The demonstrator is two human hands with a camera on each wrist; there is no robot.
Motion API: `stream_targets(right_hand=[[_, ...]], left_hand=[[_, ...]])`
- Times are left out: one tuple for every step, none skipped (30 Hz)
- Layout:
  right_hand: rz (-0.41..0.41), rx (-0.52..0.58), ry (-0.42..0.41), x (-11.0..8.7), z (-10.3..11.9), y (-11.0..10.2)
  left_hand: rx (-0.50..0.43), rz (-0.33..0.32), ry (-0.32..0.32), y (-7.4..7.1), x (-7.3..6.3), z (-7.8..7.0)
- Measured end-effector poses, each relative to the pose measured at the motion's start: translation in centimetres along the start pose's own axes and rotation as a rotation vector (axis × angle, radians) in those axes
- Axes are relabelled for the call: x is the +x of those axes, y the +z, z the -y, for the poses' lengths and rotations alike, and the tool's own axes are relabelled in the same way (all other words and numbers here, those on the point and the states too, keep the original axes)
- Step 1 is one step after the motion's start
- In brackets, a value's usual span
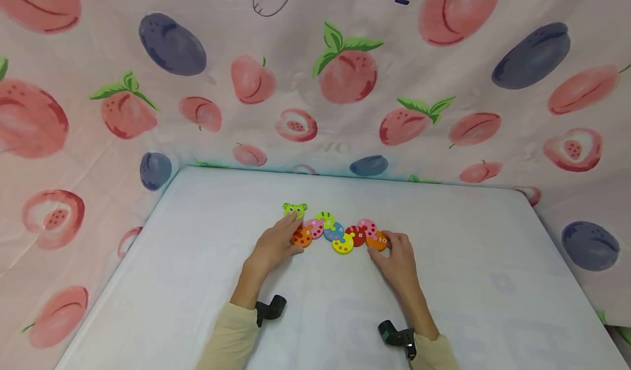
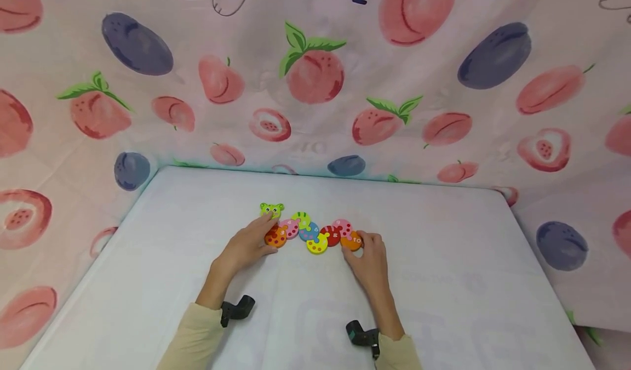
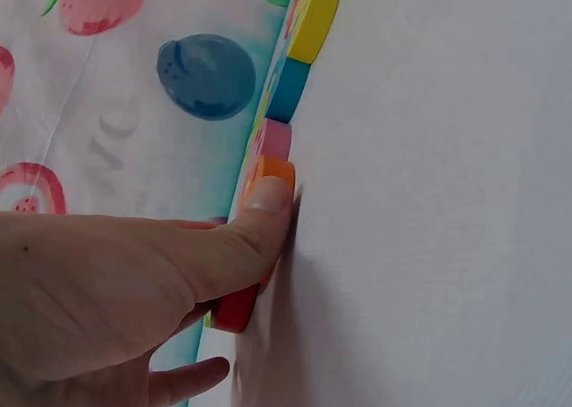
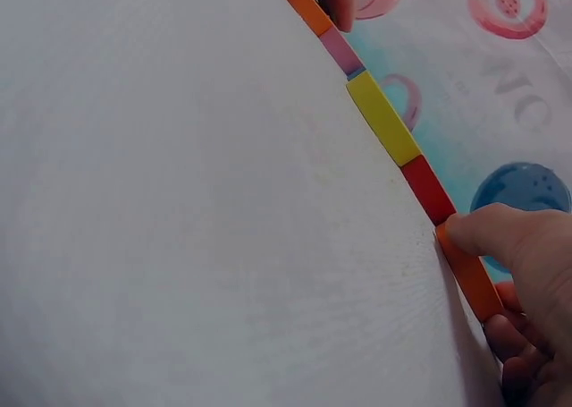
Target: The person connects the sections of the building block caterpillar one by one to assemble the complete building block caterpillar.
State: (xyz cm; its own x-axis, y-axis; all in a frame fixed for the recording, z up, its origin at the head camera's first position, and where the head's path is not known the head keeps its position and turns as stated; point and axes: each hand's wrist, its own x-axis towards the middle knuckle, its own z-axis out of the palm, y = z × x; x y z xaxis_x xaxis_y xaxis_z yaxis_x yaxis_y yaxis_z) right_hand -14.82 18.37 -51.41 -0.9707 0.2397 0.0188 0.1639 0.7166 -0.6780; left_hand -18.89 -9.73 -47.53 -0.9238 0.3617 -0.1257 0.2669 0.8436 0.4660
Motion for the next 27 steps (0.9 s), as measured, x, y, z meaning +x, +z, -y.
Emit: stream_targets(right_hand=[[-0.002, 0.002, -0.003, 0.03, -0.07, 0.03], [-0.002, 0.003, -0.005, 0.06, -0.12, 0.04], [-0.001, 0.004, -0.006, 0.10, -0.18, 0.07], [0.000, 0.004, -0.008, 0.17, -0.25, 0.11], [0.002, 0.004, -0.008, 0.20, -0.28, 0.12], [0.003, 0.003, -0.008, 0.23, -0.33, 0.14], [0.004, 0.003, -0.007, 0.25, -0.38, 0.16], [0.006, 0.003, -0.004, 0.26, -0.41, 0.16], [0.007, 0.005, -0.002, 0.23, -0.43, 0.15], [0.008, 0.006, 0.000, 0.20, -0.46, 0.15], [0.008, 0.006, 0.003, 0.17, -0.48, 0.14], [0.008, 0.007, 0.005, 0.13, -0.48, 0.13], [0.007, 0.007, 0.005, 0.15, -0.47, 0.14], [0.007, 0.008, 0.006, 0.18, -0.43, 0.13], [0.007, 0.009, 0.005, 0.22, -0.37, 0.11], [0.005, 0.007, 0.004, 0.27, -0.31, 0.09], [0.002, 0.006, 0.003, 0.32, -0.25, 0.07], [-0.002, 0.005, 0.002, 0.36, -0.17, 0.04], [-0.004, 0.005, 0.001, 0.40, -0.14, 0.03], [-0.006, 0.006, -0.002, 0.41, -0.08, 0.03], [-0.006, 0.008, -0.005, 0.39, -0.07, 0.04], [-0.007, 0.010, -0.010, 0.36, -0.07, 0.04], [-0.009, 0.011, -0.014, 0.33, -0.08, 0.06], [-0.010, 0.009, -0.016, 0.27, -0.13, 0.08], [-0.011, 0.005, -0.018, 0.22, -0.23, 0.11], [-0.013, 0.000, -0.019, 0.17, -0.32, 0.14], [-0.015, -0.006, -0.020, 0.13, -0.44, 0.18]], left_hand=[[-0.001, -0.011, -0.001, 0.04, -0.02, -0.06], [-0.004, -0.023, 0.000, 0.09, -0.02, -0.12], [-0.004, -0.034, 0.000, 0.12, -0.04, -0.19], [-0.006, -0.042, -0.001, 0.15, -0.05, -0.24], [-0.007, -0.049, -0.002, 0.19, -0.06, -0.29], [-0.011, -0.055, -0.004, 0.21, -0.06, -0.32], [-0.019, -0.061, -0.004, 0.22, -0.08, -0.37], [-0.026, -0.063, -0.007, 0.22, -0.08, -0.41], [-0.034, -0.065, -0.010, 0.24, -0.10, -0.44], [-0.040, -0.067, -0.011, 0.25, -0.10, -0.46], [-0.047, -0.068, -0.014, 0.24, -0.11, -0.50], [-0.054, -0.069, -0.016, 0.25, -0.11, -0.53], [-0.058, -0.072, -0.018, 0.23, -0.08, -0.51], [-0.056, -0.078, -0.015, 0.23, -0.02, -0.46], [-0.056, -0.084, -0.013, 0.20, 0.04, -0.44], [-0.053, -0.087, -0.011, 0.18, 0.11, -0.40], [-0.050, -0.089, -0.008, 0.13, 0.18, -0.36], [-0.045, -0.092, -0.005, 0.10, 0.24, -0.30], [-0.041, -0.094, -0.001, 0.03, 0.29, -0.26], [-0.038, -0.096, 0.001, 0.01, 0.30, -0.20], [-0.042, -0.093, -0.002, -0.04, 0.26, -0.19], [-0.041, -0.091, -0.004, -0.04, 0.24, -0.14], [-0.040, -0.089, -0.004, -0.03, 0.22, -0.08], [-0.040, -0.087, -0.001, 0.01, 0.17, -0.03], [-0.040, -0.082, 0.002, 0.06, 0.15, 0.01], [-0.039, -0.077, 0.005, 0.13, 0.14, 0.06], [-0.037, -0.073, 0.010, 0.19, 0.14, 0.11]])
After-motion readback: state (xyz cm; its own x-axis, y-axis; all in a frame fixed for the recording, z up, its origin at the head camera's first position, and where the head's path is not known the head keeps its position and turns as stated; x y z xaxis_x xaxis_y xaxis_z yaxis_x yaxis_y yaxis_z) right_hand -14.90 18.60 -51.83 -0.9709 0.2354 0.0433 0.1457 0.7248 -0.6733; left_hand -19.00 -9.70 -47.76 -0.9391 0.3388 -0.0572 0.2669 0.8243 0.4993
